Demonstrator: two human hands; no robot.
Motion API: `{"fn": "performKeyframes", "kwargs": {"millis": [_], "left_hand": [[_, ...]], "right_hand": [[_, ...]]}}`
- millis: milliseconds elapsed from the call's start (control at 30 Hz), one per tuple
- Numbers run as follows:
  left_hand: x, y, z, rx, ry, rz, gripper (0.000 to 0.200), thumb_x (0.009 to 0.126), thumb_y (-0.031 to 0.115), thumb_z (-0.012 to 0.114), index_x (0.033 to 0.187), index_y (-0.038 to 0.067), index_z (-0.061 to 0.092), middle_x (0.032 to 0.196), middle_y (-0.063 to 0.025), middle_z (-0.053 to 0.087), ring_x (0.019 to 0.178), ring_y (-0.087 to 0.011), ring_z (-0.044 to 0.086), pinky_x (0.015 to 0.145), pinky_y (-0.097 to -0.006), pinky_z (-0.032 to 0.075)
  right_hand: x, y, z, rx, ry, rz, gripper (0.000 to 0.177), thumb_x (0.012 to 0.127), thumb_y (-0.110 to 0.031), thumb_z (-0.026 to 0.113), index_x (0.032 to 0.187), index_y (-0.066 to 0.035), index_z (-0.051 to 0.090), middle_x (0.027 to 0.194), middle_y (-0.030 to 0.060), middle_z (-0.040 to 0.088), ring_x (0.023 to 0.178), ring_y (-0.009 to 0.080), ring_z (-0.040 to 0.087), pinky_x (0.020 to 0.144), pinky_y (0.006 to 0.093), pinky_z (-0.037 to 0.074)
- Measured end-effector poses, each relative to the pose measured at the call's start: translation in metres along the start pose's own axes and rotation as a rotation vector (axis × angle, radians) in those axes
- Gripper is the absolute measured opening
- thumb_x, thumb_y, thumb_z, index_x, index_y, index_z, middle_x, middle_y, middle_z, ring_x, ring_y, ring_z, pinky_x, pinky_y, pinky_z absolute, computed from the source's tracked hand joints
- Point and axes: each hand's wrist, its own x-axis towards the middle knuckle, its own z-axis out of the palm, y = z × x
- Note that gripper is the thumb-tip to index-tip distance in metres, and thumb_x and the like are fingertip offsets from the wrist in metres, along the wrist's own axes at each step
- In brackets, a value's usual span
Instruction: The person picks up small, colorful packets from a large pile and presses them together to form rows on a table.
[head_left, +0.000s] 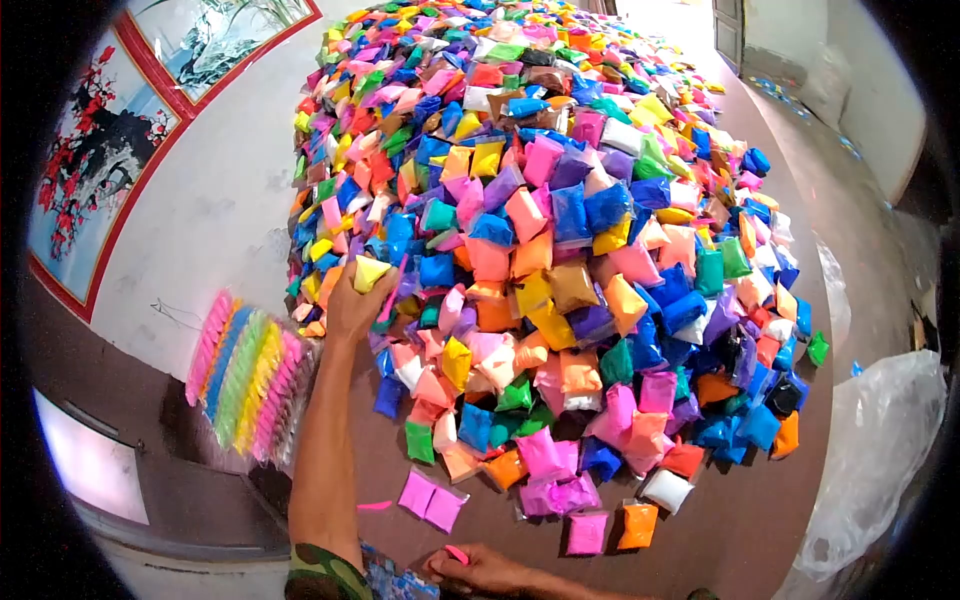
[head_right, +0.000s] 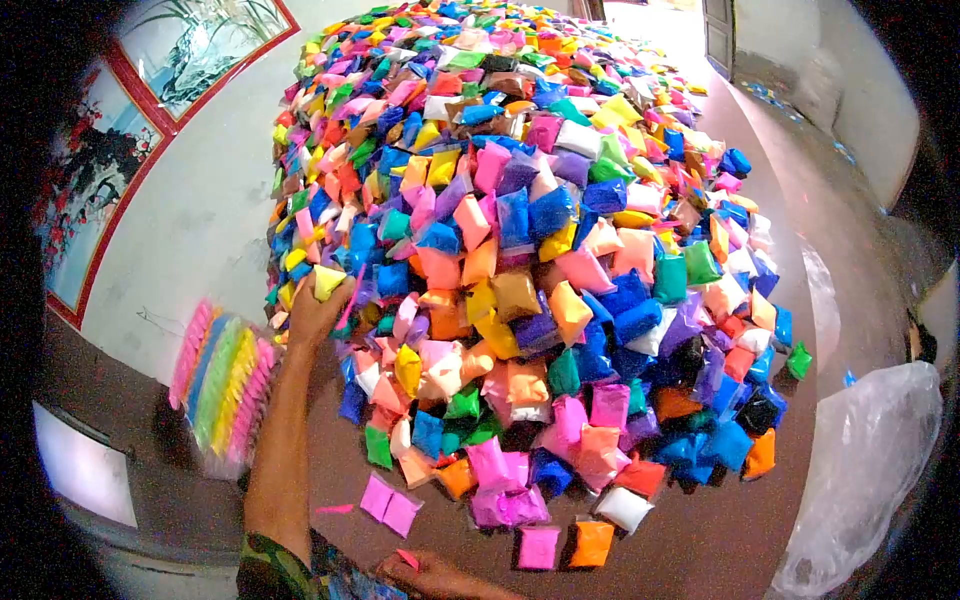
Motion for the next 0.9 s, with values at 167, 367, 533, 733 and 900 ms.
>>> {"fn": "performKeyframes", "kwargs": {"millis": [167, 367, 533, 733, 900], "left_hand": [[-0.021, -0.017, -0.014, -0.326, -0.073, -0.046, 0.060, 0.089, 0.043, 0.083, 0.130, 0.004, 0.067, 0.110, -0.0055, 0.074, 0.097, -0.0177, 0.071, 0.087, -0.0313, 0.055], [-0.062, -0.009, -0.031, -0.103, -0.226, -0.031, 0.091, 0.079, 0.044, 0.090, 0.152, 0.005, 0.052, 0.132, -0.0147, 0.068, 0.119, -0.0263, 0.067, 0.101, -0.0371, 0.053], [-0.086, -0.009, -0.037, 0.176, -0.224, 0.140, 0.101, 0.072, 0.053, 0.091, 0.153, 0.005, 0.052, 0.144, -0.0242, 0.062, 0.133, -0.0379, 0.061, 0.114, -0.0452, 0.047], [-0.125, 0.022, -0.044, 0.350, -0.228, 0.277, 0.094, 0.071, 0.045, 0.095, 0.147, 0.003, 0.057, 0.148, -0.0250, 0.057, 0.137, -0.0422, 0.054, 0.114, -0.0501, 0.045], [-0.145, -0.005, -0.045, 0.384, -0.177, 0.301, 0.090, 0.075, 0.034, 0.094, 0.149, 0.002, 0.053, 0.148, -0.0249, 0.056, 0.132, -0.0401, 0.059, 0.110, -0.0466, 0.049]], "right_hand": [[0.001, 0.002, -0.004, 0.024, -0.070, -0.069, 0.027, 0.110, -0.028, 0.061, 0.114, -0.002, 0.070, 0.087, -0.0025, 0.065, 0.063, 0.0057, 0.050, 0.056, 0.0232, 0.039], [-0.006, -0.019, 0.002, -0.093, -0.028, 0.062, 0.028, 0.110, -0.027, 0.060, 0.115, -0.001, 0.069, 0.084, -0.0022, 0.064, 0.061, 0.0053, 0.049, 0.054, 0.0228, 0.038], [-0.004, -0.018, -0.001, -0.116, -0.036, 0.090, 0.031, 0.111, -0.029, 0.058, 0.116, 0.000, 0.069, 0.080, -0.0020, 0.062, 0.060, 0.0052, 0.049, 0.054, 0.0224, 0.039], [-0.008, -0.021, 0.007, -0.096, 0.000, 0.029, 0.031, 0.112, -0.030, 0.057, 0.114, -0.001, 0.069, 0.082, -0.0021, 0.063, 0.060, 0.0054, 0.048, 0.054, 0.0229, 0.039], [0.005, 0.008, -0.013, -0.133, -0.091, 0.045, 0.041, 0.111, -0.047, 0.055, 0.119, -0.010, 0.073, 0.084, -0.0048, 0.062, 0.076, 0.0075, 0.053, 0.065, 0.0269, 0.044]]}}
